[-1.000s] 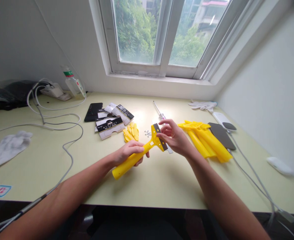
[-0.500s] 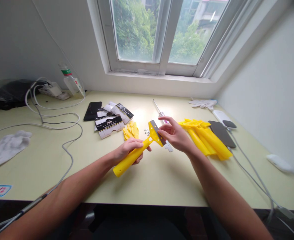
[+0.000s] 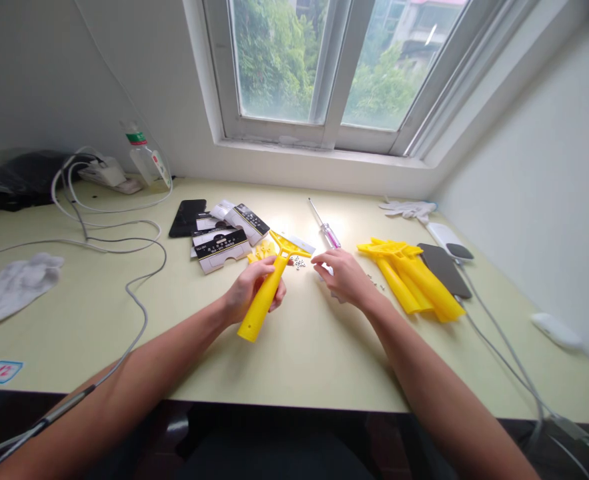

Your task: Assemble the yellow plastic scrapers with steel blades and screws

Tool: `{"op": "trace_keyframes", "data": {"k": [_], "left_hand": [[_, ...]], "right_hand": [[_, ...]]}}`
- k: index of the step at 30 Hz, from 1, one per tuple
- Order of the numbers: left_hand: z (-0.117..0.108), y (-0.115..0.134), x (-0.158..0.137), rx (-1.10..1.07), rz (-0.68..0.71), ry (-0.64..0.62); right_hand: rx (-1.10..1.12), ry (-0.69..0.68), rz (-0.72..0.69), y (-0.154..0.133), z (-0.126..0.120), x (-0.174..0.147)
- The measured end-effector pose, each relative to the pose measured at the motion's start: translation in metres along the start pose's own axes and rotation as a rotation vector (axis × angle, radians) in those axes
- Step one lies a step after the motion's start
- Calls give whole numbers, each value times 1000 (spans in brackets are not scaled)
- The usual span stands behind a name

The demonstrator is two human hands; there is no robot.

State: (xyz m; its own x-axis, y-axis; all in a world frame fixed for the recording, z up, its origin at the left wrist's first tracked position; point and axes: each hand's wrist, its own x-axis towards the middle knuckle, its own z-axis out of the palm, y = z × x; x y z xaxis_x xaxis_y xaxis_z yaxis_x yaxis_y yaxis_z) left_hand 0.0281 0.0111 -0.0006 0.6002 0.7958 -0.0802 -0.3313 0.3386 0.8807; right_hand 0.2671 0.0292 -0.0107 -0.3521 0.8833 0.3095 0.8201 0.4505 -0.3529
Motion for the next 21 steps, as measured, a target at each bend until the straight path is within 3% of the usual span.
{"op": "trace_keyframes", "data": {"k": [4, 10, 15, 21], "left_hand": [[-1, -2, 2, -18, 29, -5], [-2, -3, 3, -42, 66, 13], [-1, -2, 1, -46, 86, 40], [-3, 8, 0, -54, 176, 166]], "right_hand": [[-37, -32, 39, 0, -4, 0], [-12, 28, 103, 5, -8, 0], [52, -32, 28, -2, 0, 0], [32, 16, 11, -5, 2, -1]]}}
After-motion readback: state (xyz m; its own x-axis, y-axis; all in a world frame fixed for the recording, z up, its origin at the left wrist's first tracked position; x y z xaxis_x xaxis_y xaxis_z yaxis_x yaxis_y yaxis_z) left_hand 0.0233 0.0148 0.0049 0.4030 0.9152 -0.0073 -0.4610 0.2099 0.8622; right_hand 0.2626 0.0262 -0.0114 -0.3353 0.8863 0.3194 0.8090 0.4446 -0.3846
